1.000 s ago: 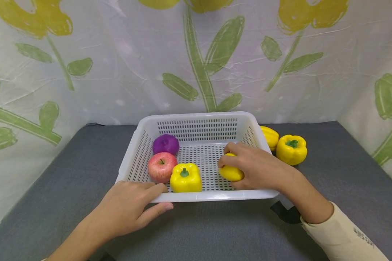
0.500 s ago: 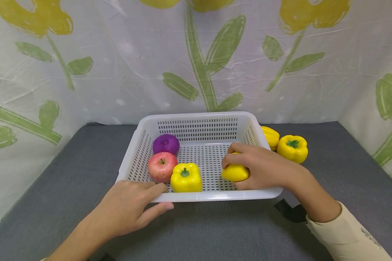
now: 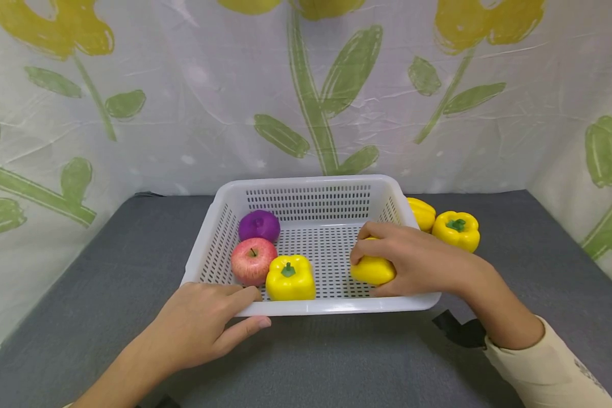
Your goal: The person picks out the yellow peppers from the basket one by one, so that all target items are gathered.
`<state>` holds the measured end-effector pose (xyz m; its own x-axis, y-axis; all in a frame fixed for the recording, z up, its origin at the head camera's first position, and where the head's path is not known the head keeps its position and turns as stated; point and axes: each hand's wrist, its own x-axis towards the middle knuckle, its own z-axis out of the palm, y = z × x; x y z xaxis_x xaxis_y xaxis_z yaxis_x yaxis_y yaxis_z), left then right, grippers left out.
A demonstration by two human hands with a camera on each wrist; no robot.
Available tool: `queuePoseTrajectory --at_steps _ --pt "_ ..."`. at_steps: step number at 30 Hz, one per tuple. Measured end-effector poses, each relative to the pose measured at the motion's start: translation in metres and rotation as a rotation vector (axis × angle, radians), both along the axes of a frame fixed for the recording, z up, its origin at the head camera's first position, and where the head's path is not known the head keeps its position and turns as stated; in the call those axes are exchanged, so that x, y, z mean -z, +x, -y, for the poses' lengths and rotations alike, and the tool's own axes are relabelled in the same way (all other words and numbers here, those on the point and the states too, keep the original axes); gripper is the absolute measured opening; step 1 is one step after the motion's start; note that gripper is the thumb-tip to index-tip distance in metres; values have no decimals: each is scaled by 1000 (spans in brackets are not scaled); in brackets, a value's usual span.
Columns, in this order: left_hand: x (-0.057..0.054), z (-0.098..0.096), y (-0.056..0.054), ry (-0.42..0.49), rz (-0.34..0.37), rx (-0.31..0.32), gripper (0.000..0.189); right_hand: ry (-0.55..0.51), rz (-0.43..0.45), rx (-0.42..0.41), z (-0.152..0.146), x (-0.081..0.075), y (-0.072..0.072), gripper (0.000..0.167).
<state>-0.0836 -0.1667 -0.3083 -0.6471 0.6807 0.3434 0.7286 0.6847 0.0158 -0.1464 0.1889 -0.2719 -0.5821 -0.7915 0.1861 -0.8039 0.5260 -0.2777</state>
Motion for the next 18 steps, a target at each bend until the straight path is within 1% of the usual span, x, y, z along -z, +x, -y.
queuePoseTrajectory --at_steps 5,9,14,18 --pt "0 0 0 4 4 -3 28 -17 -4 22 -2 -5 3 37" --pt "1 0 0 5 2 -2 29 -9 -14 51 -4 -8 4 35" --pt "1 0 0 -4 8 -9 28 -8 -57 74 -6 -12 6 35" --pt "1 0 0 1 -3 -6 28 -11 -79 79 -7 -12 7 35"
